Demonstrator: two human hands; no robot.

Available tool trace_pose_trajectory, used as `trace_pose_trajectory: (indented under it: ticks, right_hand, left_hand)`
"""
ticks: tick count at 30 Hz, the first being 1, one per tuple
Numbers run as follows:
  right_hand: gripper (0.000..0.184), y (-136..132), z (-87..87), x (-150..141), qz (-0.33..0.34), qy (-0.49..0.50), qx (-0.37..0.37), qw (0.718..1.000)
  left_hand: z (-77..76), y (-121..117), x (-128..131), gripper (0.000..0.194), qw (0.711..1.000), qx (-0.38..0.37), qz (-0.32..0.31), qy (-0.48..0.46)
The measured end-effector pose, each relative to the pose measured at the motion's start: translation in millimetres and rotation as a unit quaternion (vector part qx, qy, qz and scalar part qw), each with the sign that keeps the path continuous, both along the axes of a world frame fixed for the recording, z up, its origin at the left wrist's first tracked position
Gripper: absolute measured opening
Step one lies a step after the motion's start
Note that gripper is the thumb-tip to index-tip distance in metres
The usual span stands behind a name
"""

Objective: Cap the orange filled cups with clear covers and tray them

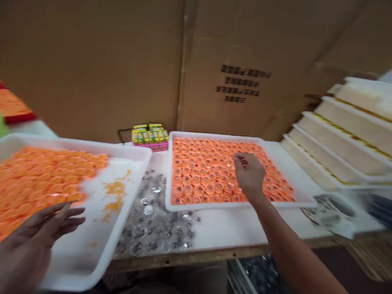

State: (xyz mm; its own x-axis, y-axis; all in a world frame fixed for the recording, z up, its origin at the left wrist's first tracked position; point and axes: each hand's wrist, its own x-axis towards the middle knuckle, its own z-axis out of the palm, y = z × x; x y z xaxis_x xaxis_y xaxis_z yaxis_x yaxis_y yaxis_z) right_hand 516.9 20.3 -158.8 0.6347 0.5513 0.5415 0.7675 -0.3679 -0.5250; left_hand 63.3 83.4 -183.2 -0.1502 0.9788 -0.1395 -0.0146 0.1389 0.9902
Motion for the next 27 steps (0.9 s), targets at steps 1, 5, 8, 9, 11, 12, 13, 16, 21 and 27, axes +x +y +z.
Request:
trace_pose_trajectory:
  ticks: [1, 5, 8, 9, 11, 12, 13, 16, 21, 27]
  right_hand:
    - [0.016, 16, 2.6, -32, 0.078, 0.011, 0.028, 0.997]
    - [0.013, 71, 11.5, -173, 0.409, 0.051, -0.026, 0.911]
    - [0.012, 110, 7.0, -255, 0.531, 0.023, -0.105, 0.841]
    - [0.011, 123, 3.9, -275, 0.553, 0.01, -0.134, 0.823]
    - [0.012, 149, -3.1, -306, 0.569, -0.022, -0.192, 0.799]
    - [0.014, 162, -6.8, -317, 0.565, -0.044, -0.218, 0.794]
    - [0.016, 175, -10.5, -327, 0.557, -0.068, -0.24, 0.792]
    - [0.023, 208, -22.1, -350, 0.527, -0.128, -0.282, 0.792]
    - [0.026, 234, -43.9, -371, 0.49, -0.161, -0.324, 0.793]
    - [0.019, 235, -57.1, -374, 0.483, -0.164, -0.323, 0.797]
  left_hand:
    - [1.4, 2, -5, 0.03, 0.999, -0.006, 0.028, -0.033]
    - [9.6, 7, -9, 0.023, 0.986, 0.034, 0.095, -0.136]
    - [19.7, 9, -21, 0.022, 0.977, 0.063, 0.115, -0.17]
    - [22.8, 9, -29, 0.021, 0.974, 0.075, 0.127, -0.174]
    - [26.1, 12, -45, 0.02, 0.967, 0.096, 0.154, -0.178]
    - [25.7, 13, -53, 0.02, 0.965, 0.1, 0.166, -0.179]
    - [24.0, 15, -59, 0.02, 0.963, 0.098, 0.175, -0.18]
    - [13.8, 19, -68, 0.022, 0.965, 0.079, 0.169, -0.182]
    - [2.7, 20, -65, 0.024, 0.975, 0.072, 0.128, -0.167]
    - [1.4, 20, -68, 0.024, 0.977, 0.085, 0.111, -0.163]
